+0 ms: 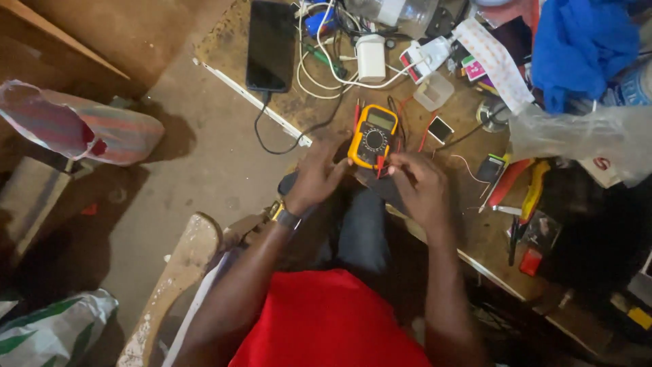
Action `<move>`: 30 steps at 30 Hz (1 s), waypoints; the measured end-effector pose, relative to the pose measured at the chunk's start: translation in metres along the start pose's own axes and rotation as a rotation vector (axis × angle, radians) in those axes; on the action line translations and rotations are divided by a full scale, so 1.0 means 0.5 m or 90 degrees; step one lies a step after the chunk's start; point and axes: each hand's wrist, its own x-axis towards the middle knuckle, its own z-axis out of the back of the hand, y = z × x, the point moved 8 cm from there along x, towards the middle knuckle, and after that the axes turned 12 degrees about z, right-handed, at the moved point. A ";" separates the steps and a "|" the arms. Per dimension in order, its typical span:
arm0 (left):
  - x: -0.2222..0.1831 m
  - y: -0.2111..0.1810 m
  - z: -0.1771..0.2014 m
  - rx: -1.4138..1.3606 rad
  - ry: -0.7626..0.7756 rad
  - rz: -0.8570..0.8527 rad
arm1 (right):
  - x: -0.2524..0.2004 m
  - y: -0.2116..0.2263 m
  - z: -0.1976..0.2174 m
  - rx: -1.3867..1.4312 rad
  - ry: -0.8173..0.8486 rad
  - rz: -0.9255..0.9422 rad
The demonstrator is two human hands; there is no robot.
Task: Using a digital multimeter to test electrical components on a small circuit board at a workbench.
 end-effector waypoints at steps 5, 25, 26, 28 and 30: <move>-0.015 0.053 -0.034 -0.056 -0.020 -0.002 | 0.072 -0.052 -0.050 -0.070 0.119 0.150; 0.010 0.014 -0.022 -0.027 -0.043 0.031 | 0.137 -0.129 -0.113 0.028 0.225 0.202; 0.004 0.014 -0.024 -0.033 -0.041 0.036 | 0.132 -0.141 -0.118 0.064 0.228 0.154; 0.006 0.015 -0.024 -0.036 -0.030 0.042 | 0.137 -0.102 -0.101 0.064 0.229 0.156; 0.005 0.019 -0.027 -0.038 -0.019 0.045 | 0.136 -0.090 -0.096 0.062 0.226 0.158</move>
